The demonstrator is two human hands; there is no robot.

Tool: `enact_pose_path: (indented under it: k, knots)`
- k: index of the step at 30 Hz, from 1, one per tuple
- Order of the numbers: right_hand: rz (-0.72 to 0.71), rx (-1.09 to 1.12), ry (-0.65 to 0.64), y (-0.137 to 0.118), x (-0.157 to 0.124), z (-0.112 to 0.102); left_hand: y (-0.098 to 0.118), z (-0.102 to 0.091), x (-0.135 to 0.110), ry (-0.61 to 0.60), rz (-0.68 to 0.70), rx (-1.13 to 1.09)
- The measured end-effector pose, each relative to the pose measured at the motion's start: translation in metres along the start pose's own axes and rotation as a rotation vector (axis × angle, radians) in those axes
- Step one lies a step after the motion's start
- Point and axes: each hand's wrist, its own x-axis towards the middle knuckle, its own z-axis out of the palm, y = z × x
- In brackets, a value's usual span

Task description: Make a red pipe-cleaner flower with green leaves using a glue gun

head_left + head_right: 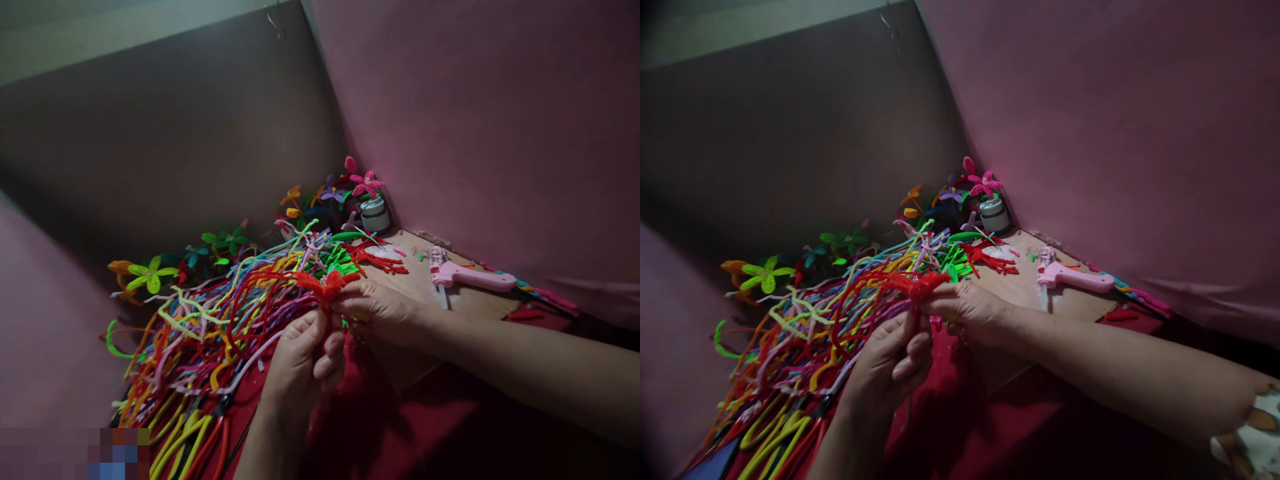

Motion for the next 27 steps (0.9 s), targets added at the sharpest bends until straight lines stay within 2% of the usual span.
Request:
enact_pose_path:
  k: [2, 5, 7, 9, 11, 13, 16, 22, 25, 27]
  knots:
    - [0.008, 0.044, 0.056, 0.004, 0.002, 0.000, -0.001, 0.004, 0.001, 0.103, 0.108, 0.227]
    - [-0.032, 0.105, 0.128, 0.006, 0.004, 0.003, -0.008, 0.008, 0.002, 0.341, 0.379, 0.663]
    - [-0.099, 0.135, 0.128, 0.005, 0.004, 0.006, -0.014, 0.009, 0.003, 0.489, 0.554, 0.912]
    - [-0.148, 0.139, 0.106, 0.004, 0.003, 0.008, -0.020, 0.009, 0.004, 0.574, 0.674, 1.076]
    - [-0.159, 0.113, 0.094, 0.004, 0.002, 0.010, -0.023, 0.007, 0.005, 0.605, 0.707, 1.130]
    - [-0.178, 0.080, 0.096, 0.004, 0.001, 0.011, -0.022, 0.007, 0.005, 0.577, 0.642, 1.046]
    - [-0.193, 0.050, 0.078, 0.004, 0.001, 0.010, -0.016, 0.007, 0.005, 0.457, 0.450, 0.698]
    - [0.000, 0.014, 0.057, 0.007, 0.001, 0.003, -0.003, 0.005, 0.003, 0.150, 0.135, 0.055]
    - [-0.038, 0.051, 0.014, 0.012, 0.002, 0.001, 0.000, 0.001, 0.003, -0.004, -0.021, -0.093]
    - [-0.056, 0.084, 0.018, 0.016, 0.004, 0.000, 0.000, 0.000, 0.004, -0.018, -0.039, -0.066]
